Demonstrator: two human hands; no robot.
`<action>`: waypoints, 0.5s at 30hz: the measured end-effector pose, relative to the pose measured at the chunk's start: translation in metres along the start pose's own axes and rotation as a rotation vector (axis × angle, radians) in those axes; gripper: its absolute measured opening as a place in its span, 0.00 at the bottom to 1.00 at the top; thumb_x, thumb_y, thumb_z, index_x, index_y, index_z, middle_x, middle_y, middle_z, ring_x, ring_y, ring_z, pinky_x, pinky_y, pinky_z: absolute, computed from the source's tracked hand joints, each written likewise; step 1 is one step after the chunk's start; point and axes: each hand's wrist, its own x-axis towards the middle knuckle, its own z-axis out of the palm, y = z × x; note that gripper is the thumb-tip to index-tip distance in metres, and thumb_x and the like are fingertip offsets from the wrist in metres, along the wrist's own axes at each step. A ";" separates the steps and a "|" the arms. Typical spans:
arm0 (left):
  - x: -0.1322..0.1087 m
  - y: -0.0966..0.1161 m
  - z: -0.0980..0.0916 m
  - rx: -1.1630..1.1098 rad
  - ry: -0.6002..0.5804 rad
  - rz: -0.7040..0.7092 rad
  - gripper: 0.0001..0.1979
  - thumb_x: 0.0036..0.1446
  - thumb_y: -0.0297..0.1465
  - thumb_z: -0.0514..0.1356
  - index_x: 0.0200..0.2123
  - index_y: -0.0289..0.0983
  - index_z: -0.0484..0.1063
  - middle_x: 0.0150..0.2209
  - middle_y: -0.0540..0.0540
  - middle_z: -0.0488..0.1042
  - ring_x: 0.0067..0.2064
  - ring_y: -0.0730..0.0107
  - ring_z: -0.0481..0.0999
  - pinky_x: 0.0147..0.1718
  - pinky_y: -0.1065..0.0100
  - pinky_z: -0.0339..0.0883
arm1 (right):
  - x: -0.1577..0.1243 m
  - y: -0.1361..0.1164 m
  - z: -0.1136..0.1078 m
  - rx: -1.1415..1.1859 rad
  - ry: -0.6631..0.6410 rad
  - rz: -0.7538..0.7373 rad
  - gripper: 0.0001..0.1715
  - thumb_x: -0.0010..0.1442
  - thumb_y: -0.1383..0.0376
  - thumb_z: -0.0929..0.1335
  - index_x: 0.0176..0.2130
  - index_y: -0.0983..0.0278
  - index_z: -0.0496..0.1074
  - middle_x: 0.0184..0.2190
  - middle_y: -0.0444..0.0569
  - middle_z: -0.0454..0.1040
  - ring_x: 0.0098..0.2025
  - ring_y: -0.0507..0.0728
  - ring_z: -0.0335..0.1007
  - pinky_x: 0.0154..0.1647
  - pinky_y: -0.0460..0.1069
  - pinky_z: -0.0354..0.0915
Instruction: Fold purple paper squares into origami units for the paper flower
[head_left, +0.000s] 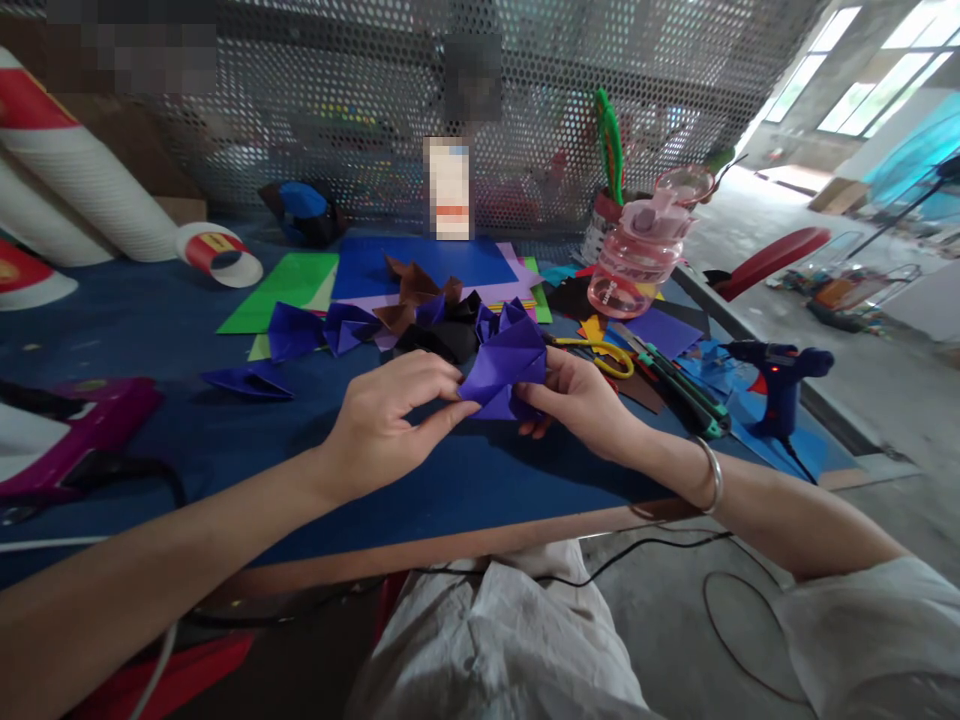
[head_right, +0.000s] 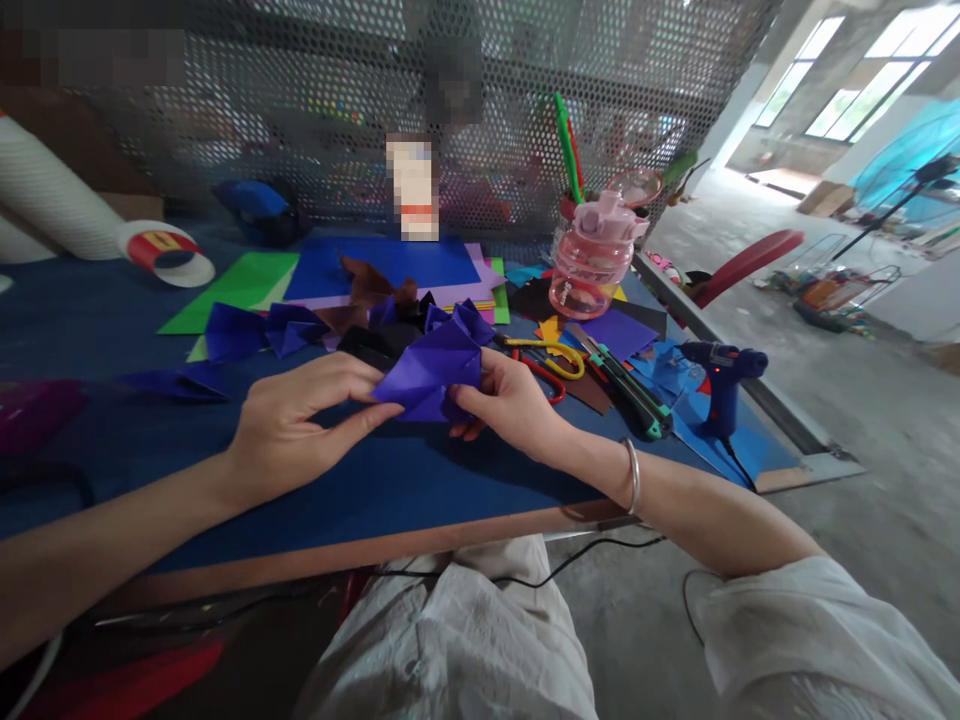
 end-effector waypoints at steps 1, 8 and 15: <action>-0.001 0.000 0.000 0.035 0.016 0.057 0.10 0.66 0.38 0.67 0.31 0.44 0.78 0.36 0.49 0.85 0.38 0.64 0.83 0.41 0.60 0.77 | 0.000 0.001 0.000 -0.004 -0.011 -0.007 0.23 0.53 0.58 0.79 0.42 0.61 0.69 0.23 0.37 0.77 0.21 0.50 0.77 0.19 0.42 0.71; 0.000 0.001 0.000 0.164 0.076 0.293 0.05 0.68 0.29 0.66 0.38 0.45 0.80 0.41 0.50 0.85 0.43 0.65 0.83 0.45 0.61 0.78 | -0.001 0.006 0.003 -0.055 -0.031 -0.066 0.21 0.55 0.58 0.77 0.43 0.61 0.68 0.24 0.36 0.75 0.21 0.49 0.76 0.20 0.42 0.72; -0.001 -0.002 0.001 0.138 0.077 0.305 0.04 0.68 0.26 0.65 0.41 0.40 0.78 0.60 0.42 0.79 0.60 0.58 0.80 0.53 0.58 0.81 | -0.003 0.007 0.003 -0.125 -0.040 -0.069 0.19 0.57 0.56 0.76 0.42 0.61 0.68 0.25 0.37 0.74 0.22 0.49 0.75 0.21 0.43 0.72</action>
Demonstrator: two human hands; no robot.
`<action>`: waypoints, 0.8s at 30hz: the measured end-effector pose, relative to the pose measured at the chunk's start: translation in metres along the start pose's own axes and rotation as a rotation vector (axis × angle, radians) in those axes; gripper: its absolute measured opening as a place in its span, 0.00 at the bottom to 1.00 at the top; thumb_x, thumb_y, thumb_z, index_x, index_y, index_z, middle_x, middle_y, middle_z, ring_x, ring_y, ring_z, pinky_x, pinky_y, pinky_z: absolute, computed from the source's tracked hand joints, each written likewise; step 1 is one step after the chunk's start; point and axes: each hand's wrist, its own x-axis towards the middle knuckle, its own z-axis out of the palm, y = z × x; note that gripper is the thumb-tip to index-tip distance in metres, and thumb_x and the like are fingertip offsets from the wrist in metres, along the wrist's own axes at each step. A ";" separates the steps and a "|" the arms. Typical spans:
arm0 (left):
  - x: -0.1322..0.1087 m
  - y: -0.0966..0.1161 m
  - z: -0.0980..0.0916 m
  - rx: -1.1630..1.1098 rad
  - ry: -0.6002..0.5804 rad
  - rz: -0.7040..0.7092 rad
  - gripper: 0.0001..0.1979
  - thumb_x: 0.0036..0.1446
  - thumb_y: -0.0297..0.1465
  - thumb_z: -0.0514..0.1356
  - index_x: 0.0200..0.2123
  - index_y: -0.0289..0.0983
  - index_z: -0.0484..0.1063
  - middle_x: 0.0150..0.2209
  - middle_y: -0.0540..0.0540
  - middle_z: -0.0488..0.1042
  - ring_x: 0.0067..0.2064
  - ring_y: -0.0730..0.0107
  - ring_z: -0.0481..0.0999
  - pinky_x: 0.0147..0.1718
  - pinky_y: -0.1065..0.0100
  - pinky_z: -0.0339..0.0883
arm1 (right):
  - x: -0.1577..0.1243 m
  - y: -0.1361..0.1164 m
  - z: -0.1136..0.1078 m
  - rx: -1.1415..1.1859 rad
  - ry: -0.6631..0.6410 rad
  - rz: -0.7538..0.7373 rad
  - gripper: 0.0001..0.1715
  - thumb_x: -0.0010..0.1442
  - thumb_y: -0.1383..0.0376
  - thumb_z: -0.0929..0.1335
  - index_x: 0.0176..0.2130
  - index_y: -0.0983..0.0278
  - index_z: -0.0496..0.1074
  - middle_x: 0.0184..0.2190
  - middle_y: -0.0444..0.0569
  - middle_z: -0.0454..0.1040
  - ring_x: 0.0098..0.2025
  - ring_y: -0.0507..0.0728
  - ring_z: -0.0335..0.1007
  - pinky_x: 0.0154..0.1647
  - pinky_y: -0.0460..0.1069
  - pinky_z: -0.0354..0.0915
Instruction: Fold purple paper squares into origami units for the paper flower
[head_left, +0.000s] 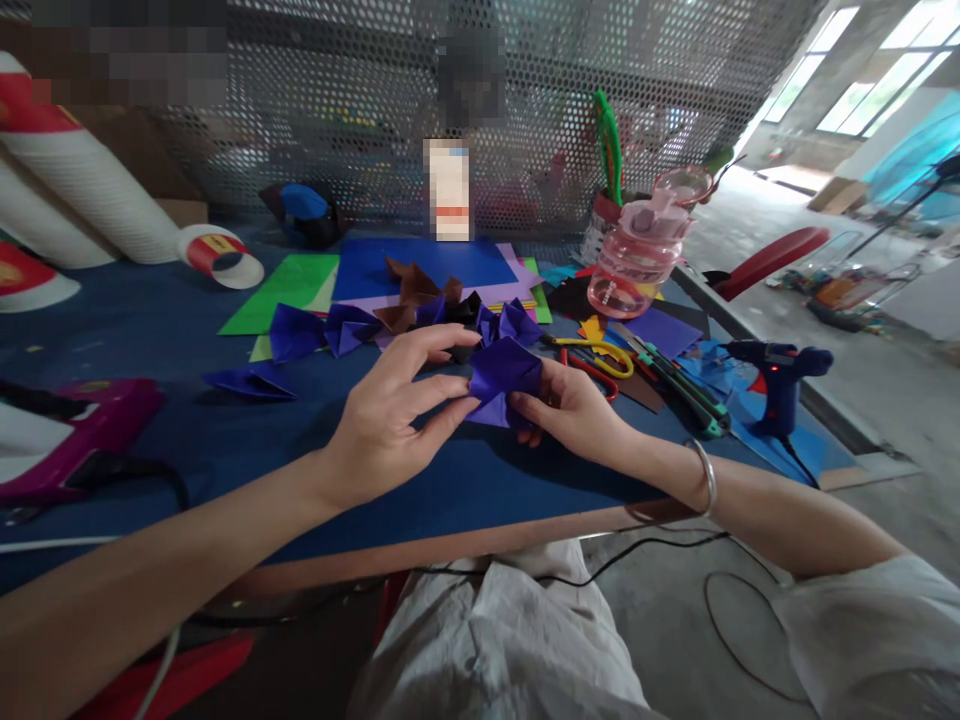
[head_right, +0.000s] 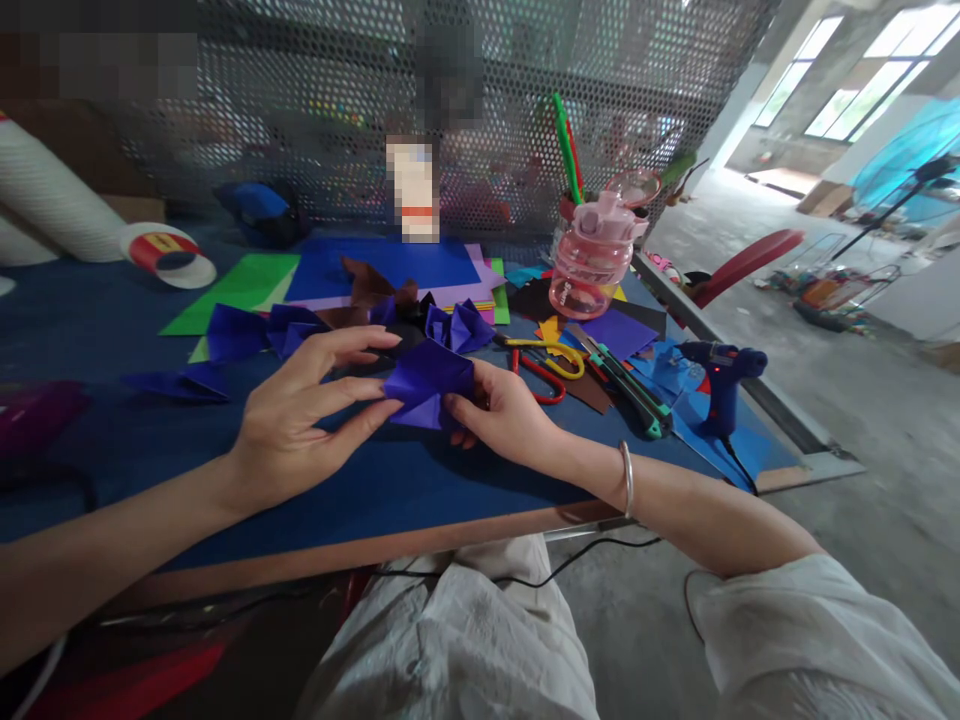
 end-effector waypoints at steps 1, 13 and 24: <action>0.000 0.000 0.000 -0.015 -0.017 -0.014 0.04 0.68 0.25 0.64 0.41 0.40 0.78 0.61 0.41 0.78 0.62 0.58 0.80 0.56 0.57 0.81 | 0.000 0.000 0.000 -0.017 -0.004 -0.002 0.18 0.57 0.57 0.75 0.42 0.61 0.69 0.25 0.37 0.74 0.22 0.49 0.75 0.21 0.42 0.71; 0.001 0.002 -0.002 -0.111 -0.149 -0.238 0.06 0.70 0.34 0.62 0.38 0.43 0.78 0.48 0.46 0.86 0.48 0.63 0.86 0.51 0.62 0.80 | -0.008 0.002 -0.001 -0.354 -0.068 -0.142 0.01 0.65 0.65 0.66 0.38 0.59 0.68 0.27 0.40 0.72 0.25 0.50 0.72 0.26 0.45 0.70; 0.002 0.002 0.000 -0.178 -0.167 -0.500 0.18 0.61 0.34 0.62 0.55 0.44 0.74 0.34 0.53 0.79 0.34 0.69 0.80 0.39 0.68 0.75 | -0.011 -0.001 0.003 -0.426 -0.013 -0.174 0.09 0.68 0.59 0.68 0.46 0.60 0.72 0.27 0.40 0.72 0.28 0.52 0.69 0.27 0.47 0.64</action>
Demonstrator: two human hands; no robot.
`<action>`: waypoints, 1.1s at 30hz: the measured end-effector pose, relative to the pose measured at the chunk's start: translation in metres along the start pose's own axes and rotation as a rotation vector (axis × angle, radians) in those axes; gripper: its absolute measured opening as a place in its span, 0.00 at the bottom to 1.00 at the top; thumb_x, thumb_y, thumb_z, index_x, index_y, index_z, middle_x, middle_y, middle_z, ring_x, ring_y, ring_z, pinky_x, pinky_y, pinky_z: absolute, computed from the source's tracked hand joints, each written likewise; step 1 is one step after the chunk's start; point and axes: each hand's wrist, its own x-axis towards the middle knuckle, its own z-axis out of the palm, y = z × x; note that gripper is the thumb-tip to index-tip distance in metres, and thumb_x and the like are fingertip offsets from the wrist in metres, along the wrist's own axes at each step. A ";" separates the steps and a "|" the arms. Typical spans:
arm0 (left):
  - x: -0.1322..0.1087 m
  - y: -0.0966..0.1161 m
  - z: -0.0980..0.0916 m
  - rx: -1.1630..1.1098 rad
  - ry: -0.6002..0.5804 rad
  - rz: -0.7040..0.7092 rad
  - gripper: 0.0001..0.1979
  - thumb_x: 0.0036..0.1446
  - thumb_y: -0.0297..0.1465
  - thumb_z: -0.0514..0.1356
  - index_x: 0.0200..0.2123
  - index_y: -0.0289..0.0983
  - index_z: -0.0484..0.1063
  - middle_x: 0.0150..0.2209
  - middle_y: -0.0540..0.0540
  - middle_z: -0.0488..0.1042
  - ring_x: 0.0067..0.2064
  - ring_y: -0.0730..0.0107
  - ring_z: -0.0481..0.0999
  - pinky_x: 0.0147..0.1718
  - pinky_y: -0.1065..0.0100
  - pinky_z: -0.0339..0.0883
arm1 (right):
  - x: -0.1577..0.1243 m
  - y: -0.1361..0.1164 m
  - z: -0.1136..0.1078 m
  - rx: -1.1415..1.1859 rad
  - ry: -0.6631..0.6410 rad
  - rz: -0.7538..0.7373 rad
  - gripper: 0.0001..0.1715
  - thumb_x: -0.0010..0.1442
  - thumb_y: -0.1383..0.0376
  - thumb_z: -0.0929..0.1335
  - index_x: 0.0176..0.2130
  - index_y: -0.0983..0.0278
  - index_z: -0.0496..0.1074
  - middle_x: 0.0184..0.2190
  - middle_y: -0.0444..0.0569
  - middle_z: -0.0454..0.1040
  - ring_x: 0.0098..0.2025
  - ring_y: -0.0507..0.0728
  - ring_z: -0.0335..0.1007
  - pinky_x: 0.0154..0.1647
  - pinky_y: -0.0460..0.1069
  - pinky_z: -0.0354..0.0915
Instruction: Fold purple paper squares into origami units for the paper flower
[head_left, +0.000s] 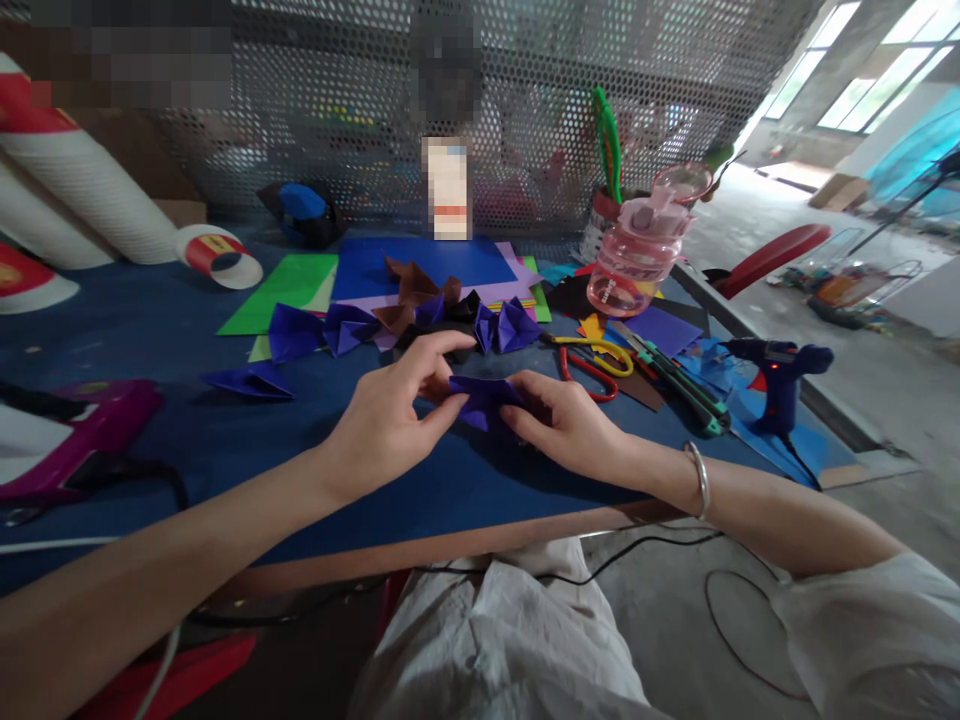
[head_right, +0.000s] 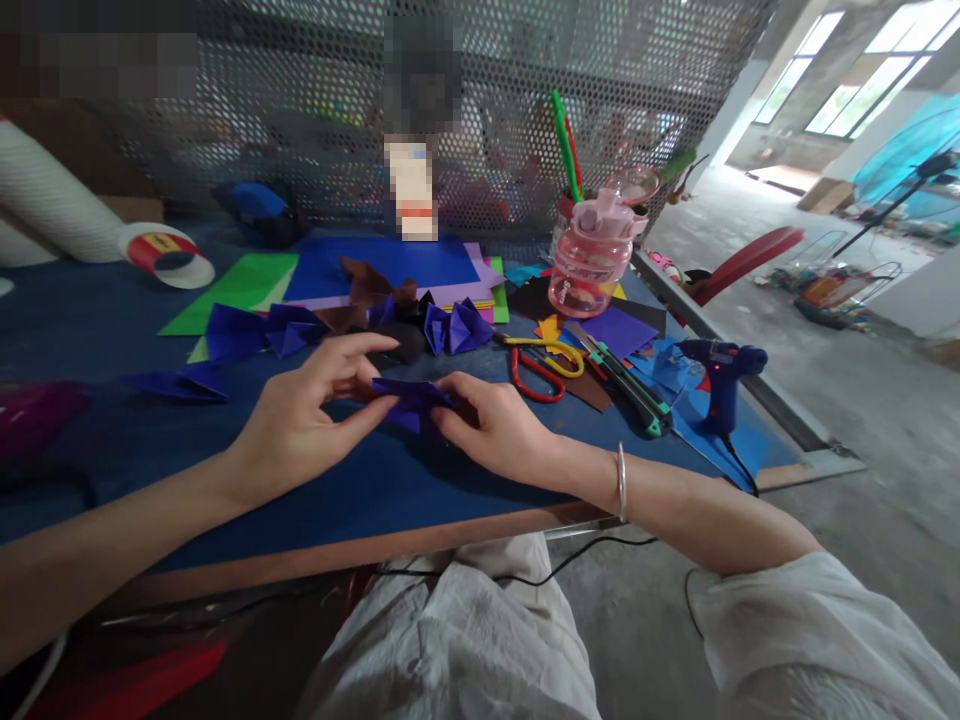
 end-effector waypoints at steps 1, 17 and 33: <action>0.002 0.001 -0.001 0.029 -0.022 0.005 0.14 0.61 0.34 0.61 0.50 0.43 0.77 0.34 0.52 0.79 0.34 0.68 0.79 0.39 0.67 0.74 | 0.000 0.000 0.000 0.021 0.001 0.005 0.12 0.69 0.57 0.68 0.48 0.60 0.73 0.28 0.40 0.73 0.28 0.52 0.69 0.28 0.47 0.64; 0.003 0.016 0.008 -0.471 -0.119 -0.391 0.11 0.51 0.38 0.69 0.33 0.39 0.76 0.29 0.49 0.81 0.29 0.66 0.81 0.27 0.69 0.76 | 0.002 -0.005 0.003 0.052 0.005 -0.079 0.14 0.70 0.55 0.67 0.39 0.62 0.75 0.36 0.47 0.78 0.36 0.55 0.71 0.38 0.50 0.66; 0.009 0.012 0.006 -0.347 -0.207 -0.291 0.12 0.57 0.40 0.63 0.32 0.38 0.79 0.29 0.50 0.78 0.32 0.67 0.75 0.33 0.69 0.69 | 0.004 -0.005 0.002 -0.049 0.014 -0.178 0.10 0.66 0.63 0.66 0.32 0.61 0.68 0.26 0.39 0.66 0.29 0.50 0.59 0.32 0.46 0.56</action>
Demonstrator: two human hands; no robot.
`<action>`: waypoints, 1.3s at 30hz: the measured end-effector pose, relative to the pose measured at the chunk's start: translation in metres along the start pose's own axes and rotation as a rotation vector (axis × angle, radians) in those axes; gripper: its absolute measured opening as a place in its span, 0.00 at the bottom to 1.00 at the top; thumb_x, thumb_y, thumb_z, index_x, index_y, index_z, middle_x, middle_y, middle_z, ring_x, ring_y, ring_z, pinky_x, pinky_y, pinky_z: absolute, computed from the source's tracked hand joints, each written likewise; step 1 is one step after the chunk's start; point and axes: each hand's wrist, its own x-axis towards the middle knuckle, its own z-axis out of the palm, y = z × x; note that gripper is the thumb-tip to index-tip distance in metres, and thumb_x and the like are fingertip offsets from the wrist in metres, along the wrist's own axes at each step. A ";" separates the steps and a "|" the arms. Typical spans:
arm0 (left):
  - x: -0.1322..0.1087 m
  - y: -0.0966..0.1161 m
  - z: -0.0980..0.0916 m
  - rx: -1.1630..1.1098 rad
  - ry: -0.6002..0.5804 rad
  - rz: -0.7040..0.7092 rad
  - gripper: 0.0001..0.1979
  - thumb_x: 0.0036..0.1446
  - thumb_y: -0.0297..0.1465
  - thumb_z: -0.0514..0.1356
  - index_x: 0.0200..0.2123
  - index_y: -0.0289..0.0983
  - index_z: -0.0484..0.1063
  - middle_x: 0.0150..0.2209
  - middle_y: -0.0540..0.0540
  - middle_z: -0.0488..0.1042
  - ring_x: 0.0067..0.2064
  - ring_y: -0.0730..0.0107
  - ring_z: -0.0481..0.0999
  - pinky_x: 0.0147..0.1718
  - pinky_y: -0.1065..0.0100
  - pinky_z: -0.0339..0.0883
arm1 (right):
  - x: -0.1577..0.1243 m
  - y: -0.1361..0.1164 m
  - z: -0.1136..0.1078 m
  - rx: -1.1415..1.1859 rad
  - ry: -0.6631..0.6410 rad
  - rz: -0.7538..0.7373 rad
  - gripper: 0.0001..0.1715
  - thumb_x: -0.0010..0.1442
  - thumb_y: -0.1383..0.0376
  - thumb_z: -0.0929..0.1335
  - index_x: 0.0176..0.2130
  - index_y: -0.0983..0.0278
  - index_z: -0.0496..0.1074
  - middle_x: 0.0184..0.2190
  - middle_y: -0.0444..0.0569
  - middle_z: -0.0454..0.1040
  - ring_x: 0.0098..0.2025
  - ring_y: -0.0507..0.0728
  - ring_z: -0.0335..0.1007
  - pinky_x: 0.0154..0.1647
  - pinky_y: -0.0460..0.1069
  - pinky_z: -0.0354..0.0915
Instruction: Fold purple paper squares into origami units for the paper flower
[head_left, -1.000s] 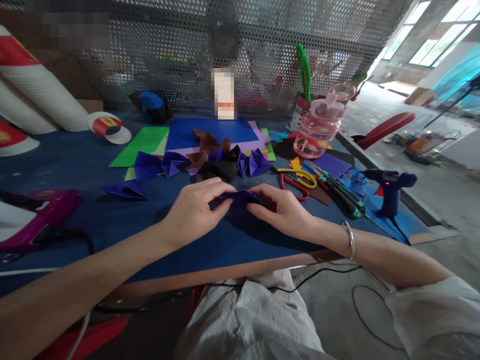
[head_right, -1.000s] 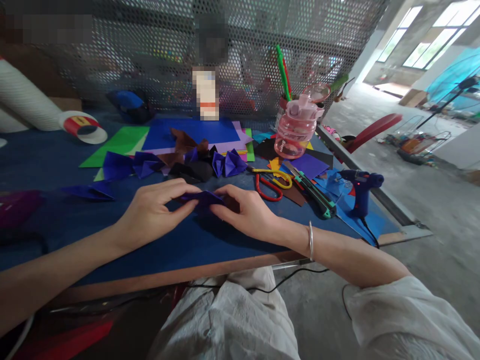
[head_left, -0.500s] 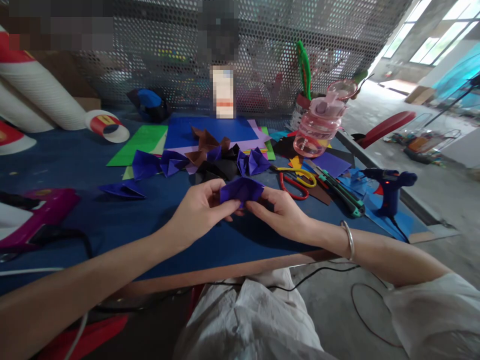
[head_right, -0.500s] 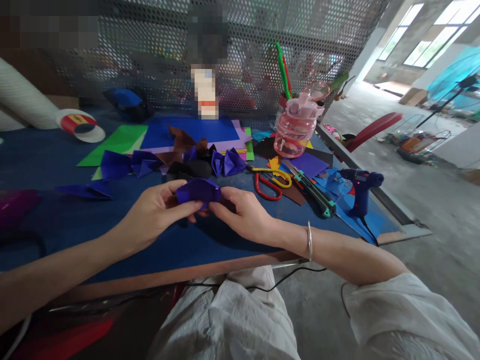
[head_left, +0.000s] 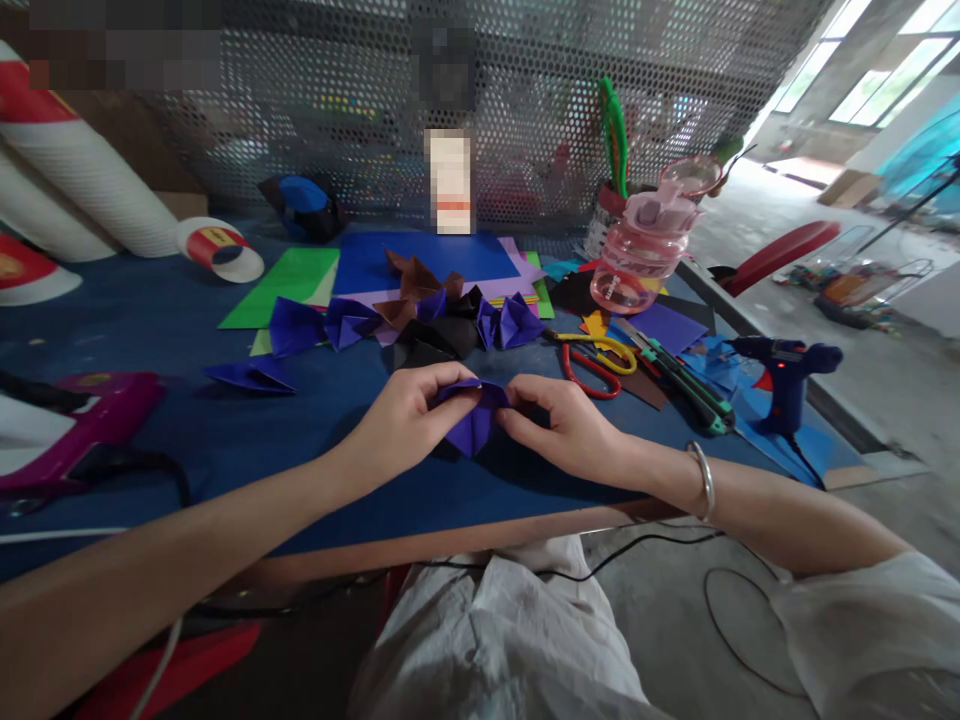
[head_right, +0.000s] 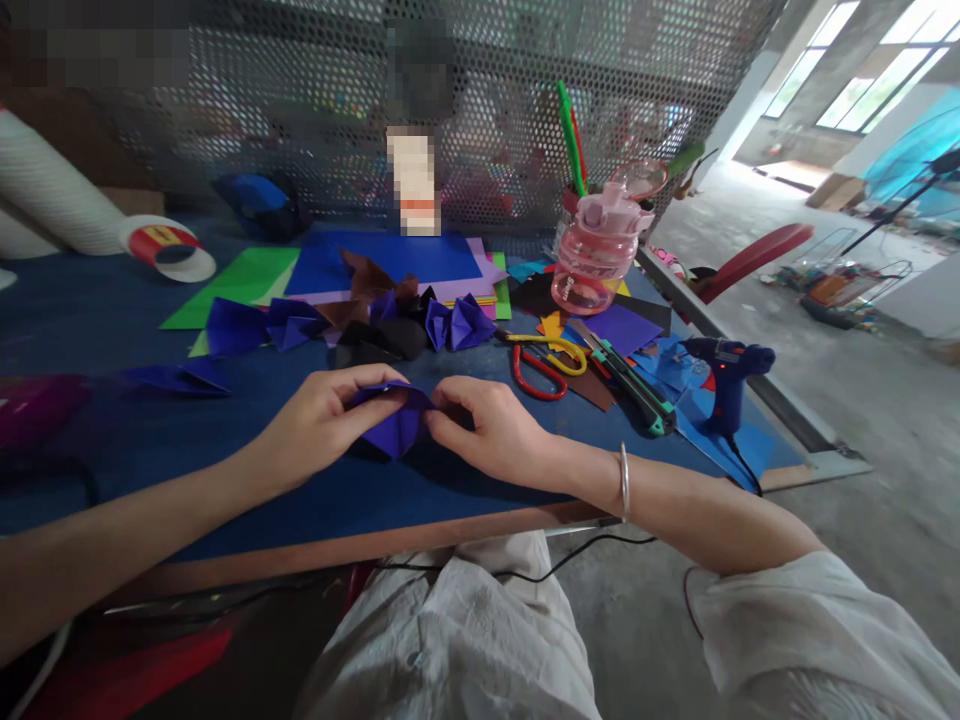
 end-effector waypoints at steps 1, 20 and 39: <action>-0.001 0.000 -0.001 -0.007 -0.001 -0.011 0.12 0.57 0.40 0.63 0.33 0.38 0.80 0.28 0.50 0.77 0.31 0.68 0.74 0.31 0.70 0.68 | 0.000 0.000 0.000 0.004 -0.004 0.004 0.10 0.67 0.63 0.66 0.32 0.61 0.68 0.26 0.39 0.66 0.29 0.50 0.59 0.32 0.46 0.57; 0.001 -0.006 0.002 -0.397 0.014 -0.296 0.18 0.41 0.40 0.76 0.32 0.36 0.79 0.27 0.48 0.81 0.28 0.68 0.79 0.27 0.70 0.75 | -0.003 0.008 0.001 -0.200 0.243 -0.237 0.11 0.70 0.66 0.71 0.52 0.63 0.72 0.42 0.49 0.76 0.42 0.54 0.72 0.41 0.49 0.71; 0.001 -0.005 0.006 -0.458 0.011 -0.297 0.16 0.40 0.35 0.76 0.33 0.37 0.81 0.27 0.50 0.81 0.30 0.71 0.79 0.30 0.72 0.74 | -0.005 0.002 -0.006 -0.632 0.275 -0.525 0.10 0.73 0.64 0.71 0.38 0.61 0.82 0.43 0.52 0.78 0.44 0.57 0.71 0.45 0.53 0.70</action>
